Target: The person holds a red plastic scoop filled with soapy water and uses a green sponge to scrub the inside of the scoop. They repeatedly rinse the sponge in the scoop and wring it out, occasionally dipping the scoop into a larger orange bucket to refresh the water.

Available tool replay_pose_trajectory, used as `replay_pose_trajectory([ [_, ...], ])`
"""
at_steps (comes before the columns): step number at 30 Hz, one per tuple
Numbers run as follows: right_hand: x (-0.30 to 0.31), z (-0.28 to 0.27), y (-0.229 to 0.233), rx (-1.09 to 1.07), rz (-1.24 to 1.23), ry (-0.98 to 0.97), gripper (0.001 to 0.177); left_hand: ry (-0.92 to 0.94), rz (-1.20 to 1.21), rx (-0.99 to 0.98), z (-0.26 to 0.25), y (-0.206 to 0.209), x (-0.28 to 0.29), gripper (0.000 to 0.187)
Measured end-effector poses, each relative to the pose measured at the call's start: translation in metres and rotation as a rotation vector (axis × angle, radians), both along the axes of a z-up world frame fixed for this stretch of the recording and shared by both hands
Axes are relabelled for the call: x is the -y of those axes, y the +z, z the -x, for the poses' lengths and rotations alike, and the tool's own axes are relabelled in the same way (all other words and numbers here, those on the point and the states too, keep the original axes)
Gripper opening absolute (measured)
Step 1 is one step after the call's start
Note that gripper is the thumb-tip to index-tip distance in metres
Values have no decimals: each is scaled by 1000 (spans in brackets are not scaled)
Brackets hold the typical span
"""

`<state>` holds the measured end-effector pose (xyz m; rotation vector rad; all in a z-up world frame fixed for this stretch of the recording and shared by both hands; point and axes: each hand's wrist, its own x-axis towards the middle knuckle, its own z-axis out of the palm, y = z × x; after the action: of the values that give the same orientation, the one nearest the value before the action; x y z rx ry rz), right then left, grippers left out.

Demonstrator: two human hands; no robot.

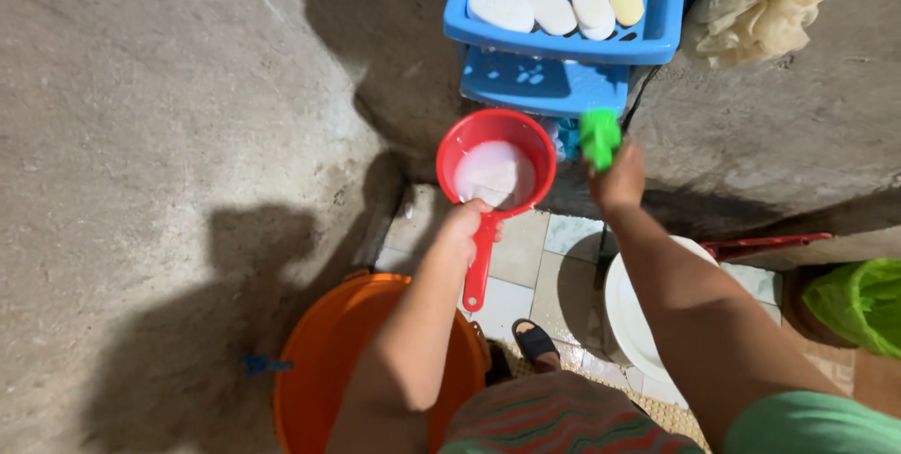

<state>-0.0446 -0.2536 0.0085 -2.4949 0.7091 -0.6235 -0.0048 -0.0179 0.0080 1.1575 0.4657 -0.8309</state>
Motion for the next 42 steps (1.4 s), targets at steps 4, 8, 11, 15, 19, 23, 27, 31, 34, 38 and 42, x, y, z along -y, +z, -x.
replay_pose_trajectory([
  [4, -13, 15, -6, 22, -63, -28, 45, -21, -64, 32, 6, 20, 1, 16],
  [8, -15, -16, 33, 166, 53, 94, 47, 15, -101, 46, 9, 28, 0, 15],
  [11, -25, -16, 55, 153, 185, 160, 51, 27, -99, 15, 10, 22, -5, 16],
  [15, -51, -14, 75, 38, 186, 231, 54, 21, -146, -25, 18, 20, -19, 17],
  [19, -84, -50, 106, 43, 266, 373, 52, 22, -155, -71, 25, 27, -29, 18],
  [23, -103, -82, 115, -181, 606, 460, 53, 76, -106, -84, 33, 22, -31, 16],
  [27, -78, -67, 97, -214, 671, 447, 48, 71, -88, -18, 30, 11, -37, 18],
  [31, -35, -28, 99, -300, 704, 413, 52, 100, -98, 14, 28, 15, -31, 18],
  [34, -22, -5, 110, -222, 686, 406, 48, 76, -75, 54, 26, 25, -21, 17],
  [38, -37, 0, 120, 51, 546, 586, 43, -24, -107, 101, 32, 34, -2, 13],
  [42, -71, -16, 122, -257, 514, 786, 51, -116, -111, 109, 41, 38, 9, 11],
])
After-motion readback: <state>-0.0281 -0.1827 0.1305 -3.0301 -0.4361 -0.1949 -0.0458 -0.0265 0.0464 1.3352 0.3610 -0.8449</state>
